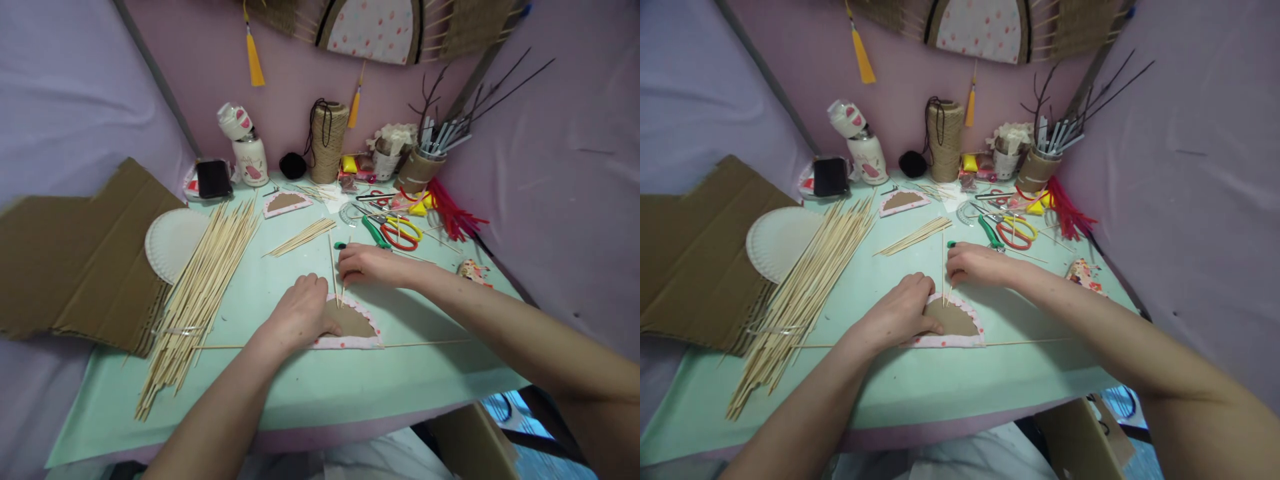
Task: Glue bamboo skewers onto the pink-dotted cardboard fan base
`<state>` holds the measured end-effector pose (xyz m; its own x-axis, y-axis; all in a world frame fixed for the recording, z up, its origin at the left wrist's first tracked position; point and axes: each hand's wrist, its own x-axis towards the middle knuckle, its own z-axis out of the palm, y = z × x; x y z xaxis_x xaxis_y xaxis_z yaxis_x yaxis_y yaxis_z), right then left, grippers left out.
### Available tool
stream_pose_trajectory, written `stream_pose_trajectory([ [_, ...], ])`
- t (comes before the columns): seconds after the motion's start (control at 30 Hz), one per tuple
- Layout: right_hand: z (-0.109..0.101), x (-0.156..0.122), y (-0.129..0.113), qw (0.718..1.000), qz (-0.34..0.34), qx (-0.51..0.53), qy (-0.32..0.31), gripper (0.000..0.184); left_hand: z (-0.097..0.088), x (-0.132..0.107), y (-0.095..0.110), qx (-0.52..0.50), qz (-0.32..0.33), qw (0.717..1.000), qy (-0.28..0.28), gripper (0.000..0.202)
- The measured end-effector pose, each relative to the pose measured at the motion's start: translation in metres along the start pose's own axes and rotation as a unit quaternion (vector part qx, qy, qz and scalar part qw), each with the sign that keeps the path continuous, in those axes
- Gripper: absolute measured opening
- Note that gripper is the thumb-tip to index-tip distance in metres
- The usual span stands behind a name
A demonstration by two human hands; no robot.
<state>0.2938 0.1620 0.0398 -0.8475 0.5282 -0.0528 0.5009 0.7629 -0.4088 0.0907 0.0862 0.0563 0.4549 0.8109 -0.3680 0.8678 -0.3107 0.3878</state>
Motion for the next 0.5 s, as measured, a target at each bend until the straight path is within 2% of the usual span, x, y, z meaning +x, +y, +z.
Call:
stream_pose_trajectory([
  [0.5, -0.0039, 0.0011, -0.0051, 0.999, 0.023, -0.001, -0.023, 0.012, 0.0008, 0.0009, 0.0003, 0.018, 0.002, 1.0, 0.004, 0.043],
])
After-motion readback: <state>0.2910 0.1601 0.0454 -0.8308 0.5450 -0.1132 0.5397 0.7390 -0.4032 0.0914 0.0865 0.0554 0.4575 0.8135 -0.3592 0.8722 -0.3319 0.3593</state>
